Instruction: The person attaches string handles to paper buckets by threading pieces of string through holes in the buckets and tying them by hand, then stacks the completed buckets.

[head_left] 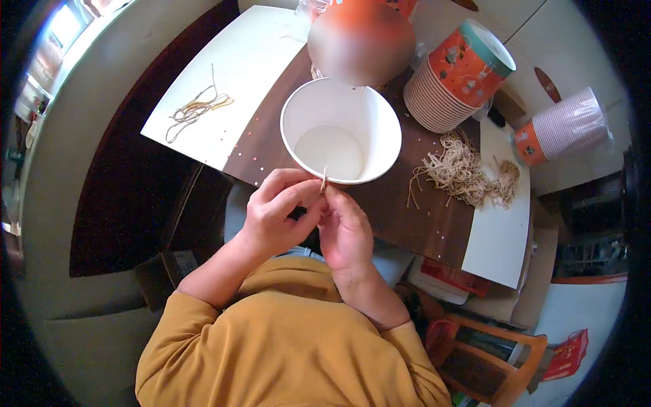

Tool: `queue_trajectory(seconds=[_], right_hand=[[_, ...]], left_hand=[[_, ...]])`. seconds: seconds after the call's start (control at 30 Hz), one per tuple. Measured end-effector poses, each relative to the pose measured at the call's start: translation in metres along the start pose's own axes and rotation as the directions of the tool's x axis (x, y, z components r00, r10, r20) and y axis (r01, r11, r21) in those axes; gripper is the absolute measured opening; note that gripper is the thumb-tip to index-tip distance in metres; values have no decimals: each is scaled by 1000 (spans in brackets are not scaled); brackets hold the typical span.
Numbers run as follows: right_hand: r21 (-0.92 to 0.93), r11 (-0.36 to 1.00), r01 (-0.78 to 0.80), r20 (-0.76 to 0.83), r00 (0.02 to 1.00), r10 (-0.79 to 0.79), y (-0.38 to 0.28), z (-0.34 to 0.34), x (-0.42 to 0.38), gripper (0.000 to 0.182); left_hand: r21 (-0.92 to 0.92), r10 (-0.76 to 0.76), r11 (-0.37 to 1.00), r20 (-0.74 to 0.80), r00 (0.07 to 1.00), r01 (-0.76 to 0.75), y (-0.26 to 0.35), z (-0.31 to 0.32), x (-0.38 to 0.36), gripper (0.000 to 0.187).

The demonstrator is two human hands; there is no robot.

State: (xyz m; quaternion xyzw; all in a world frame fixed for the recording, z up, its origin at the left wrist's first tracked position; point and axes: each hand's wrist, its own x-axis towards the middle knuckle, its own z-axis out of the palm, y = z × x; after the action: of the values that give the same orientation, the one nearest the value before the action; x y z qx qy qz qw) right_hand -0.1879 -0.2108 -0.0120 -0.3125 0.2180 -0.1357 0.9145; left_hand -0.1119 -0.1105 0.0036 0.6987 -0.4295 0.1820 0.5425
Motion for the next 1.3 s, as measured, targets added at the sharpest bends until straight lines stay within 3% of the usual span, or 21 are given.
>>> queue_trajectory(seconds=[0.27,0.37,0.47,0.6,0.7,0.8,0.93,1.03,1.17,1.27,1.3], right_hand=[[112,983,-148,-37,987,153,-14,4,-1,16],[106,981,-163,-21,986,166,-22,1,-2,16],[13,987,-160,-4,987,160,-28,-14,2,17],[-368,926,89,74,995,-67,-26,-14,1,23],[-290,956,-48,67,995,70,-22,-16,6,22],[7,994,-112,119,987,110,-14,0,8,23],[102,991,-87,58,995,82,-5,-11,16,18],[-118,990,-72,21,997,75,-13,-19,14,19],[-441,894,81,18,996,-82,-30,-12,9,20],[-670,699,252,132,966,-221,-37,-15,13,19],[-751,575,324,175,938,-299,-38,-14,14,18]], left_hand=[[70,105,992,67,992,-109,-5,-6,6,20],[-11,-18,1000,100,995,19,-1,-14,12,16],[-45,-48,998,107,993,53,-3,-19,16,18],[-96,-78,991,158,984,94,-3,-18,16,15],[-99,-67,992,128,989,80,-4,-13,14,16],[-73,-107,990,151,983,119,-3,-13,12,15],[-49,-78,995,152,985,86,-7,-18,16,14],[-57,-86,994,157,984,96,-10,-20,20,14],[-89,-75,992,144,987,89,-14,-15,22,15],[-78,-93,991,146,985,106,-12,-12,23,13],[-73,-111,990,149,983,123,-11,-12,22,13]])
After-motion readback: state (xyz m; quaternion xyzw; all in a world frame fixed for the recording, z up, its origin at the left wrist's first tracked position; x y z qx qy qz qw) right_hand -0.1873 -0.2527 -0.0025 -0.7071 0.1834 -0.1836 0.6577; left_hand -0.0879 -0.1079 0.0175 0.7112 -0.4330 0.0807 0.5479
